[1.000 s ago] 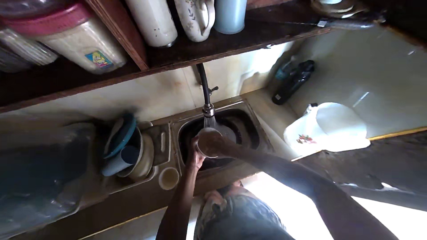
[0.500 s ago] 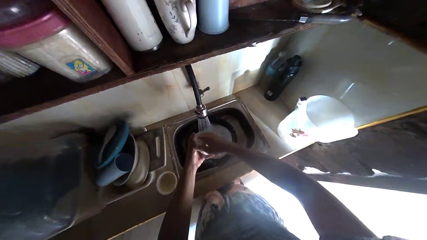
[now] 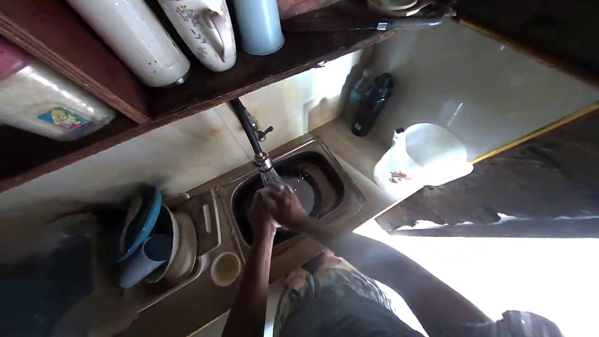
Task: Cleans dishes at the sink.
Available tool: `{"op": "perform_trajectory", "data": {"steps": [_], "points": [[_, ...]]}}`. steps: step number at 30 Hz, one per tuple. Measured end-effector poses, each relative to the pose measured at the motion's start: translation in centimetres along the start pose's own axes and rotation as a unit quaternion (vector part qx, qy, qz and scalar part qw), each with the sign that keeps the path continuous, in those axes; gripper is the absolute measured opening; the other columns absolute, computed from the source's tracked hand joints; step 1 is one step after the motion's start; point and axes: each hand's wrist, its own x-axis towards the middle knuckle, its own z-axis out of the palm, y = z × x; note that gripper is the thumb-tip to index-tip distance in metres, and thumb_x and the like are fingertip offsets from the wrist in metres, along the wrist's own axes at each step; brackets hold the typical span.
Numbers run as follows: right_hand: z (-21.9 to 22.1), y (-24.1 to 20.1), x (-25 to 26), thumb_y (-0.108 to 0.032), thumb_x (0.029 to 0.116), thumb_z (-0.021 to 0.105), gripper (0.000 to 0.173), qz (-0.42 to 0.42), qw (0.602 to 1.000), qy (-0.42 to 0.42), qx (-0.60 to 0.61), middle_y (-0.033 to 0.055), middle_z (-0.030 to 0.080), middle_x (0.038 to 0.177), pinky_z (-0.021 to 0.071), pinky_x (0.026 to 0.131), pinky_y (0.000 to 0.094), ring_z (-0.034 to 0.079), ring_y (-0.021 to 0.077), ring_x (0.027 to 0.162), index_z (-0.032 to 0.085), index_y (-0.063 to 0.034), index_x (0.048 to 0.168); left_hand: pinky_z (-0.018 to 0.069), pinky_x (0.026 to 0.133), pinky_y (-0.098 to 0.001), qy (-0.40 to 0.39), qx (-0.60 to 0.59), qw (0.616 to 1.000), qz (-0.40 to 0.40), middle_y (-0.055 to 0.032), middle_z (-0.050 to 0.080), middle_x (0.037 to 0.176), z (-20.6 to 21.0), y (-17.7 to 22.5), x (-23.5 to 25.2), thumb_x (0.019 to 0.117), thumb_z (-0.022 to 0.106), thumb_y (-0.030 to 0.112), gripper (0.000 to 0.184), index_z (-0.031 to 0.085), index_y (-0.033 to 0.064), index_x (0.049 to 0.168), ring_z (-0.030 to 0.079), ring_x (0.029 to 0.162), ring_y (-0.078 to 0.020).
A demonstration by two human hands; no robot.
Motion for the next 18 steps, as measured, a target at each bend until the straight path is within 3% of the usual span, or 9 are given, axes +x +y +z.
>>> {"op": "perform_trajectory", "data": {"steps": [2,4,5,7,9,10,12,15,18], "points": [[-3.1,0.8,2.1,-0.025,0.1086,0.050,0.039,0.117,0.989,-0.069,0.061,0.0239,0.062,0.136,0.0436,0.110,0.0529,0.058,0.0358,0.128,0.060,0.0001,0.137,0.0558,0.085,-0.0348,0.013,-0.066,0.997,-0.023,-0.0160,0.065,0.104,0.6,0.4,-1.4,0.1116,0.035,0.020,0.038,0.060,-0.0089,0.119,0.064,0.093,-0.0153],[-3.7,0.6,2.7,-0.026,0.1077,0.052,0.038,0.156,0.983,-0.083,0.041,0.0252,0.064,0.130,0.0465,0.106,0.0555,0.061,0.0375,0.122,0.062,0.0015,0.133,0.0558,0.085,-0.0342,0.027,-0.094,0.995,-0.035,-0.0153,0.064,0.102,0.9,0.4,-2.2,0.1114,0.036,0.019,0.037,0.060,-0.0092,0.117,0.064,0.091,-0.0148],[-3.1,-0.5,2.3,-0.027,0.1067,0.053,0.039,0.148,0.987,-0.067,0.004,0.0239,0.064,0.132,0.0455,0.107,0.0560,0.060,0.0376,0.125,0.062,0.0000,0.134,0.0551,0.087,-0.0335,0.011,-0.111,0.993,-0.032,-0.0150,0.064,0.106,0.8,0.2,-1.6,0.1110,0.037,0.016,0.035,0.058,-0.0089,0.121,0.063,0.094,-0.0145],[-0.1,-1.2,-0.1,-0.029,0.1022,0.057,0.040,0.031,0.997,-0.002,-0.067,0.0175,0.063,0.139,0.0365,0.118,0.0541,0.054,0.0345,0.135,0.067,-0.0057,0.134,0.0543,0.089,-0.0321,-0.046,-0.105,0.993,-0.010,-0.0173,0.065,0.109,-0.1,-1.4,0.4,0.1098,0.039,0.012,0.032,0.056,-0.0113,0.124,0.063,0.097,-0.0153],[2.2,0.0,-2.4,-0.028,0.1003,0.059,0.042,-0.069,0.995,0.036,-0.059,0.0182,0.059,0.147,0.0197,0.124,0.0613,0.043,0.0400,0.146,0.067,-0.0062,0.135,0.0530,0.078,-0.0276,-0.080,-0.074,0.994,0.021,-0.0113,0.064,0.090,-1.3,-1.8,1.1,0.1027,0.041,0.007,0.026,0.061,-0.0094,0.104,0.061,0.081,-0.0114],[2.2,0.7,-2.5,-0.030,0.1013,0.058,0.042,-0.062,0.996,0.037,-0.044,0.0178,0.056,0.149,0.0204,0.125,0.0605,0.040,0.0397,0.147,0.067,-0.0073,0.136,0.0540,0.075,-0.0280,-0.081,-0.112,0.990,0.002,-0.0094,0.064,0.086,-1.5,-1.6,0.9,0.1029,0.042,0.006,0.023,0.061,-0.0071,0.101,0.062,0.079,-0.0113],[-0.7,0.9,-0.6,-0.025,0.1043,0.056,0.043,0.047,0.999,-0.013,0.007,0.0211,0.055,0.148,0.0332,0.121,0.0521,0.047,0.0368,0.142,0.060,-0.0029,0.141,0.0572,0.075,-0.0326,-0.075,-0.251,0.962,-0.071,-0.0087,0.063,0.092,-0.8,-1.8,0.3,0.1077,0.034,0.012,0.025,0.054,-0.0017,0.112,0.063,0.083,-0.0138],[-4.4,0.0,2.6,-0.025,0.1088,0.047,0.042,0.160,0.979,-0.125,-0.027,0.0269,0.060,0.137,0.0432,0.110,0.0560,0.057,0.0398,0.129,0.057,0.0027,0.138,0.0573,0.077,-0.0355,-0.027,-0.270,0.954,-0.127,-0.0101,0.062,0.100,1.1,-1.1,-1.8,0.1111,0.034,0.018,0.029,0.053,-0.0001,0.124,0.063,0.086,-0.0156],[-2.8,-2.3,0.8,-0.023,0.1044,0.052,0.042,0.049,0.993,-0.045,-0.098,0.0173,0.058,0.146,0.0347,0.119,0.0519,0.049,0.0328,0.141,0.060,-0.0043,0.141,0.0543,0.088,-0.0338,-0.051,-0.212,0.975,-0.049,-0.0154,0.062,0.111,0.8,-1.0,-0.4,0.1085,0.038,0.009,0.029,0.052,-0.0082,0.127,0.061,0.098,-0.0161]]}}
